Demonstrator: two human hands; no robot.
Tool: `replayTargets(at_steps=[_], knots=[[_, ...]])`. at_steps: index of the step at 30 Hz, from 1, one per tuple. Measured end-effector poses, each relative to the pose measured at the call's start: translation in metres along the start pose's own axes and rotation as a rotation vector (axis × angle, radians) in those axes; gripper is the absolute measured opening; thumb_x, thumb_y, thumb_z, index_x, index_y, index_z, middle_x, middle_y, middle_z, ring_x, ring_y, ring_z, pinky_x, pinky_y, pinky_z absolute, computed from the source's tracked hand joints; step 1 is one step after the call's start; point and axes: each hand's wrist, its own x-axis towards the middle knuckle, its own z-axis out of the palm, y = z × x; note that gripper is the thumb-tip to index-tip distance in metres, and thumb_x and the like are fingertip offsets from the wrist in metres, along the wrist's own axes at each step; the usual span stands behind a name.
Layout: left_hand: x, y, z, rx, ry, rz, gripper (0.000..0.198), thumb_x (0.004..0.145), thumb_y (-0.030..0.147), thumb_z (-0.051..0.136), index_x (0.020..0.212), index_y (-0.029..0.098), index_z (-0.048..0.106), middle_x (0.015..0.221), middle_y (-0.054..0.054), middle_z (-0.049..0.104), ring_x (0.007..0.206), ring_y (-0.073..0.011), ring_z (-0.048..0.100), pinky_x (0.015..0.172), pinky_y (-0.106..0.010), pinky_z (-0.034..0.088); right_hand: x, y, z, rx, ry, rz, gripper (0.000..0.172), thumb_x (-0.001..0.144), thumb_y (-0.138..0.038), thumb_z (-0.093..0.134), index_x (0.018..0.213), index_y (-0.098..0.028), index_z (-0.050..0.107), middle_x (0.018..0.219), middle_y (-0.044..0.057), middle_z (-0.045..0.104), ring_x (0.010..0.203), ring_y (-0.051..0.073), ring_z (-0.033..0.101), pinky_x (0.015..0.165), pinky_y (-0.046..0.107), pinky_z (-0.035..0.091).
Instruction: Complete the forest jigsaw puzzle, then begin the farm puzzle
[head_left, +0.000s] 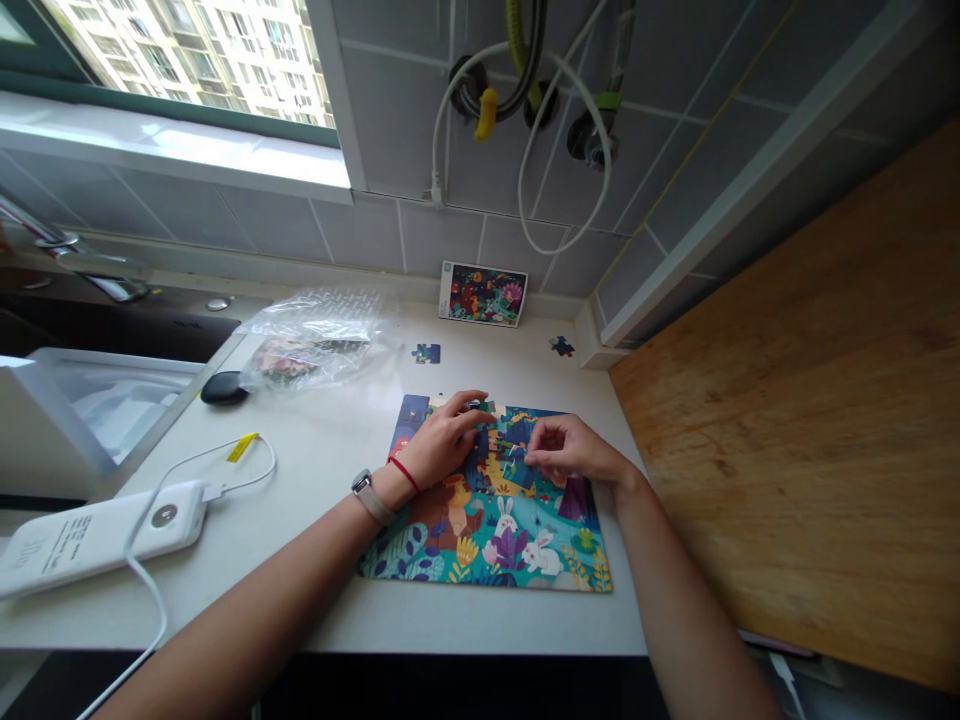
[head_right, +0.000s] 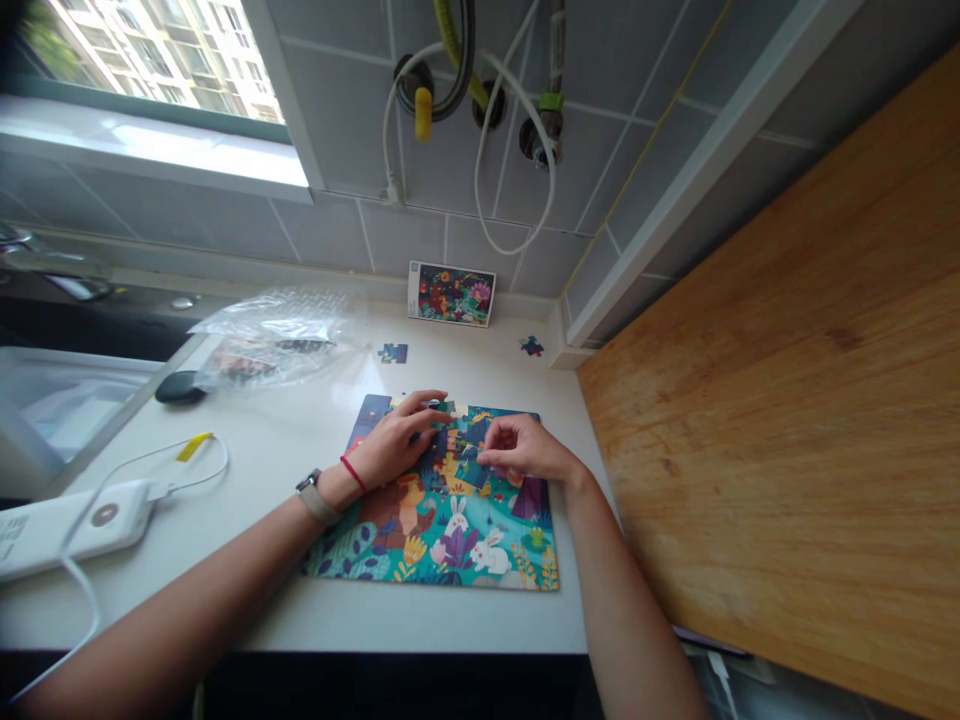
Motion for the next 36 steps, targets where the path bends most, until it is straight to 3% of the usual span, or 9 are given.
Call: replayTargets(at_steps=[2, 4, 7, 10, 13, 25, 30, 33, 36], knots=[[0.000, 0.000, -0.001, -0.012, 0.000, -0.010, 0.037, 0.089, 0.001, 0.055, 0.117, 0.022, 0.068, 0.143, -0.011, 0.055, 0.124, -0.0244, 0.064, 0.108, -0.045, 0.057, 0.002, 0.002, 0.002, -0.029, -0.044, 0.012, 0.036, 0.073, -0.048, 0.088, 0.079, -0.020, 0.066, 0.058, -0.004, 0.065, 0.040, 0.011, 0.052, 0.038, 0.021, 0.041], [0.001, 0.000, -0.001, -0.021, -0.004, -0.012, 0.036, 0.090, 0.001, 0.055, 0.116, 0.022, 0.068, 0.143, -0.011, 0.054, 0.125, -0.0244, 0.064, 0.108, -0.044, 0.056, 0.004, 0.002, 0.002, -0.059, 0.005, -0.080, 0.034, 0.073, -0.047, 0.088, 0.079, -0.019, 0.069, 0.073, 0.001, 0.072, 0.046, 0.011, 0.057, 0.042, 0.022, 0.044], [0.001, 0.001, -0.003, -0.035, -0.004, -0.016, 0.036, 0.090, 0.001, 0.054, 0.115, 0.022, 0.068, 0.143, -0.010, 0.054, 0.122, -0.0233, 0.065, 0.105, -0.043, 0.058, 0.007, 0.002, -0.002, -0.059, 0.293, -0.317, 0.033, 0.076, -0.049, 0.085, 0.077, -0.019, 0.072, 0.095, 0.006, 0.075, 0.062, 0.012, 0.063, 0.052, 0.023, 0.049], [0.002, 0.003, -0.005, -0.055, 0.014, -0.028, 0.036, 0.089, 0.002, 0.053, 0.114, 0.023, 0.068, 0.142, -0.010, 0.055, 0.120, -0.0228, 0.065, 0.101, -0.041, 0.059, 0.011, 0.005, -0.009, 0.022, 0.597, -0.393, 0.033, 0.081, -0.051, 0.080, 0.077, -0.020, 0.070, 0.077, 0.002, 0.070, 0.052, 0.009, 0.052, 0.047, 0.022, 0.041], [0.003, 0.006, -0.008, -0.068, 0.034, -0.051, 0.035, 0.089, 0.002, 0.052, 0.112, 0.022, 0.069, 0.139, -0.010, 0.058, 0.114, -0.0217, 0.068, 0.095, -0.037, 0.061, 0.014, 0.009, -0.010, 0.083, 0.693, -0.374, 0.035, 0.081, -0.054, 0.078, 0.076, -0.021, 0.067, 0.068, 0.000, 0.067, 0.046, 0.008, 0.043, 0.041, 0.022, 0.034], [0.008, 0.009, -0.013, -0.163, 0.125, -0.084, 0.022, 0.097, 0.010, 0.051, 0.101, 0.021, 0.070, 0.116, -0.009, 0.073, 0.104, -0.0203, 0.072, 0.092, -0.037, 0.059, 0.024, 0.014, -0.008, -0.038, 0.583, -0.256, 0.046, 0.080, -0.066, 0.074, 0.080, -0.020, 0.067, 0.063, 0.000, 0.064, 0.047, 0.012, 0.047, 0.044, 0.025, 0.041], [0.008, 0.011, -0.014, -0.153, 0.125, -0.092, 0.026, 0.095, 0.007, 0.049, 0.100, 0.021, 0.070, 0.115, -0.008, 0.072, 0.101, -0.0192, 0.071, 0.089, -0.034, 0.058, 0.022, 0.017, -0.007, -0.258, 0.558, -0.318, 0.042, 0.084, -0.061, 0.072, 0.090, -0.020, 0.073, 0.078, 0.004, 0.071, 0.063, 0.017, 0.061, 0.059, 0.029, 0.051], [0.007, 0.008, -0.012, -0.146, 0.134, -0.119, 0.030, 0.093, 0.003, 0.047, 0.100, 0.021, 0.070, 0.113, -0.007, 0.072, 0.101, -0.0190, 0.070, 0.089, -0.034, 0.057, 0.017, 0.012, -0.003, -0.473, 0.390, -0.370, 0.037, 0.084, -0.056, 0.078, 0.098, -0.021, 0.077, 0.091, 0.006, 0.073, 0.070, 0.017, 0.063, 0.067, 0.029, 0.052], [0.006, 0.006, -0.010, -0.122, 0.133, -0.139, 0.032, 0.090, 0.001, 0.047, 0.100, 0.021, 0.070, 0.107, -0.006, 0.072, 0.101, -0.0203, 0.068, 0.091, -0.037, 0.056, 0.013, 0.007, 0.002, -0.617, 0.230, -0.418, 0.043, 0.074, -0.053, 0.089, 0.103, -0.023, 0.079, 0.102, 0.006, 0.070, 0.085, 0.020, 0.066, 0.079, 0.032, 0.054]])
